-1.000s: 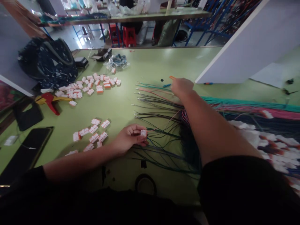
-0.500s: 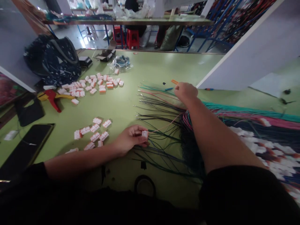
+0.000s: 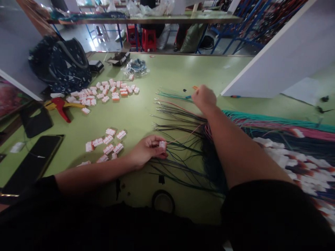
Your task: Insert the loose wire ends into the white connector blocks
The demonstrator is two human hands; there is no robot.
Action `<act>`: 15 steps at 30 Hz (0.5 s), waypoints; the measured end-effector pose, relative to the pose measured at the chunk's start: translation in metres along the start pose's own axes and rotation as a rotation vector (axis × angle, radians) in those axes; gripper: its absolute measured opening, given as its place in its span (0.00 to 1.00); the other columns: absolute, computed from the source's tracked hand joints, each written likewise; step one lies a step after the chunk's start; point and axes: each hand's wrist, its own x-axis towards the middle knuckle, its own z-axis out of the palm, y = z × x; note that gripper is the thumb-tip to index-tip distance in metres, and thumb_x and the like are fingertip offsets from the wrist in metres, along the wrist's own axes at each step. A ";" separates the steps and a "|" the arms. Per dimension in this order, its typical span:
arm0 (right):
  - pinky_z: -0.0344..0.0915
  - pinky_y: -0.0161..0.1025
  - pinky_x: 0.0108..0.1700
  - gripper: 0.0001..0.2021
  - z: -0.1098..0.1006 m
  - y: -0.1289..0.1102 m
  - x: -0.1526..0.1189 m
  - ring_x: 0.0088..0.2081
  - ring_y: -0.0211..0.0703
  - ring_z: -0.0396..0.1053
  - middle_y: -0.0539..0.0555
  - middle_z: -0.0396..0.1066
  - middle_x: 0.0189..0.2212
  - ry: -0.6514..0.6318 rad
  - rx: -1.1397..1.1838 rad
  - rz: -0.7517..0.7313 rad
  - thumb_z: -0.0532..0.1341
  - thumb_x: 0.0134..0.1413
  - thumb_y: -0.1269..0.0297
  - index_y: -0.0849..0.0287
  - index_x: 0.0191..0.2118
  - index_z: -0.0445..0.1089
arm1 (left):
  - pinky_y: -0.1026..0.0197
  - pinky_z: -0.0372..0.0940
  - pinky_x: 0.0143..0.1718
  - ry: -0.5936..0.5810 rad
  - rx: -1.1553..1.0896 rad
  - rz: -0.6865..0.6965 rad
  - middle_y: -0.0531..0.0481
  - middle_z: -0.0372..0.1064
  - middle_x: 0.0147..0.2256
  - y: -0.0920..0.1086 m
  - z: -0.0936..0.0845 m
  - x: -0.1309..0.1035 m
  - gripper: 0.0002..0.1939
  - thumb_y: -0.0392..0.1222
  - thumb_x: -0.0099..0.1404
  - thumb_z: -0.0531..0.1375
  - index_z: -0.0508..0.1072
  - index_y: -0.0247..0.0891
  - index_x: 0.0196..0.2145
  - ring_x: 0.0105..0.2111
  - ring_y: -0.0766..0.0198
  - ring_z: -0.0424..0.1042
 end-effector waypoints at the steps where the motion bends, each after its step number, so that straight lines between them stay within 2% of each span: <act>1: 0.61 0.41 0.43 0.20 -0.007 0.002 -0.001 0.47 0.51 0.68 0.70 0.70 0.44 0.042 0.087 0.032 0.45 0.58 0.70 0.72 0.50 0.67 | 0.60 0.68 0.35 0.005 -0.004 0.006 0.54 0.68 0.28 -0.001 0.000 0.000 0.14 0.33 0.51 0.66 0.67 0.34 0.34 0.27 0.69 0.71; 3: 0.61 0.38 0.39 0.20 -0.024 0.005 -0.008 0.41 0.46 0.69 0.65 0.72 0.40 0.040 0.262 -0.030 0.46 0.58 0.67 0.69 0.47 0.69 | 0.60 0.68 0.35 0.012 -0.010 0.019 0.54 0.68 0.28 -0.002 0.000 0.000 0.13 0.33 0.51 0.66 0.67 0.34 0.35 0.26 0.69 0.71; 6: 0.60 0.36 0.32 0.16 -0.045 0.002 -0.035 0.30 0.38 0.67 0.58 0.74 0.33 -0.123 0.486 -0.276 0.53 0.53 0.64 0.65 0.41 0.73 | 0.59 0.68 0.35 0.021 -0.008 0.040 0.53 0.67 0.29 -0.005 -0.001 0.001 0.12 0.34 0.53 0.65 0.68 0.34 0.35 0.27 0.69 0.70; 9: 0.61 0.35 0.34 0.13 -0.054 -0.003 -0.069 0.28 0.35 0.66 0.52 0.75 0.29 -0.341 0.552 -0.567 0.58 0.48 0.62 0.61 0.36 0.76 | 0.59 0.68 0.35 0.023 -0.017 0.064 0.54 0.67 0.28 -0.007 -0.001 0.002 0.12 0.33 0.53 0.64 0.68 0.34 0.36 0.27 0.69 0.70; 11: 0.62 0.35 0.35 0.12 -0.051 -0.004 -0.084 0.30 0.36 0.67 0.50 0.75 0.29 -0.445 0.533 -0.674 0.59 0.47 0.60 0.59 0.34 0.76 | 0.59 0.68 0.35 0.018 -0.026 0.077 0.54 0.67 0.28 -0.007 -0.002 0.003 0.12 0.33 0.53 0.65 0.68 0.34 0.36 0.26 0.69 0.70; 13: 0.62 0.36 0.35 0.11 -0.045 -0.003 -0.087 0.31 0.37 0.68 0.50 0.76 0.30 -0.413 0.530 -0.670 0.59 0.47 0.61 0.59 0.34 0.76 | 0.59 0.68 0.35 0.014 -0.031 0.084 0.55 0.67 0.27 -0.007 -0.002 0.003 0.13 0.34 0.52 0.65 0.68 0.34 0.35 0.26 0.69 0.70; 15: 0.62 0.37 0.35 0.12 -0.039 -0.001 -0.078 0.31 0.38 0.68 0.52 0.75 0.30 -0.262 0.542 -0.599 0.59 0.48 0.62 0.61 0.34 0.76 | 0.60 0.68 0.34 0.015 -0.028 0.080 0.55 0.67 0.27 -0.007 -0.001 0.003 0.13 0.34 0.51 0.66 0.68 0.34 0.35 0.26 0.69 0.70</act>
